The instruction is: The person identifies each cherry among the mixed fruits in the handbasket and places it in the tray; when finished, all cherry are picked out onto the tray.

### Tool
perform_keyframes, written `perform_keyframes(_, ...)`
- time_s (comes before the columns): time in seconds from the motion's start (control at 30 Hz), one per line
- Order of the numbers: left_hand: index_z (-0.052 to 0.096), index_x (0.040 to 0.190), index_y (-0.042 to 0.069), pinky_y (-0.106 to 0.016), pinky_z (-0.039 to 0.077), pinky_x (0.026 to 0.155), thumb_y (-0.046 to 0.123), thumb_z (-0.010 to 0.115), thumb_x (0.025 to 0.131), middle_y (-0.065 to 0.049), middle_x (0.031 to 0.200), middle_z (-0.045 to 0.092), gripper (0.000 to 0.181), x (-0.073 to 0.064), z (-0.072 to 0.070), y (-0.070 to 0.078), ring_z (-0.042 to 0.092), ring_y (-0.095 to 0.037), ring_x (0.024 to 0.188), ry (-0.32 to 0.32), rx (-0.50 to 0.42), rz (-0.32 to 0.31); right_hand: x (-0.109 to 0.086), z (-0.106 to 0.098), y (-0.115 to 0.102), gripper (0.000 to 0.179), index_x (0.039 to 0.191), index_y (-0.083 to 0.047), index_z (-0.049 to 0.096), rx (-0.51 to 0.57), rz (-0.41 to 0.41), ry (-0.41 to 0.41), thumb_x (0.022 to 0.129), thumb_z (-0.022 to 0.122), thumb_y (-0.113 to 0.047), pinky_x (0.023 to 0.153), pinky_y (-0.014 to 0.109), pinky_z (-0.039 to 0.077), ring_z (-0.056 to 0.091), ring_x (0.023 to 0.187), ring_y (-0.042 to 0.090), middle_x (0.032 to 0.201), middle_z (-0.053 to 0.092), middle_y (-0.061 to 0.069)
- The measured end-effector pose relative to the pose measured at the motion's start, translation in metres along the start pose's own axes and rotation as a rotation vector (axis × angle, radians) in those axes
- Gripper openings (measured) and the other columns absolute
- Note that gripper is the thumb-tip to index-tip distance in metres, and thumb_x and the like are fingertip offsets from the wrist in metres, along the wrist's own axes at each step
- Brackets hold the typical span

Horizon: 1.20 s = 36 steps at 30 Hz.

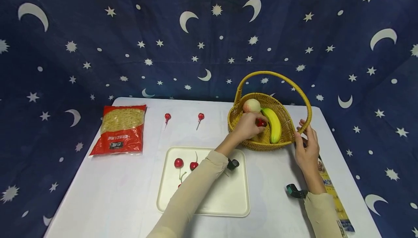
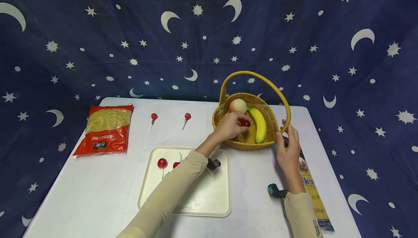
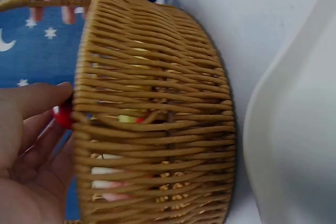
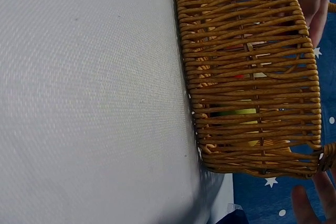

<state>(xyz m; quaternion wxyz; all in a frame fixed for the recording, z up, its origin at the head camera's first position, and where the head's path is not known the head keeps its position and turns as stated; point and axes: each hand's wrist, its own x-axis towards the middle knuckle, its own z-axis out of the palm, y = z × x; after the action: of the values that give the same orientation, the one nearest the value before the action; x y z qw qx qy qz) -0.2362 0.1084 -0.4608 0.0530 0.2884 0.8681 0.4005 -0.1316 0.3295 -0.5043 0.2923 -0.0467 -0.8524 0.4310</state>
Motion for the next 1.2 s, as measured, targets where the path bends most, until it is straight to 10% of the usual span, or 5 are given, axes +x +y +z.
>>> perform_keyframes(0.67,0.078,0.120,0.005,-0.019,0.060,0.096,0.004,0.081,0.092,-0.009,0.128,0.074,0.029,-0.089,-0.054,0.016,0.071,-0.021,0.119,0.253,-0.464,0.091,-0.004,-0.002,-0.001,0.047,0.157,-0.016,0.052,-0.015,0.018,0.007,0.110,0.056,-0.011,0.098,0.000,0.041,0.055,0.131,0.000,0.149,0.056,0.017)
perform_keyframes(1.2,0.077,0.119,0.007,-0.025,0.062,0.097,-0.001,0.084,0.088,-0.006,0.121,0.076,0.033,-0.193,-0.079,-0.006,0.077,-0.020,0.108,0.456,-0.338,0.116,-0.003,-0.001,-0.004,0.047,0.158,-0.020,0.053,-0.010,0.007,0.006,0.111,0.055,-0.016,0.097,-0.001,0.040,0.049,0.127,-0.015,0.149,0.056,0.019)
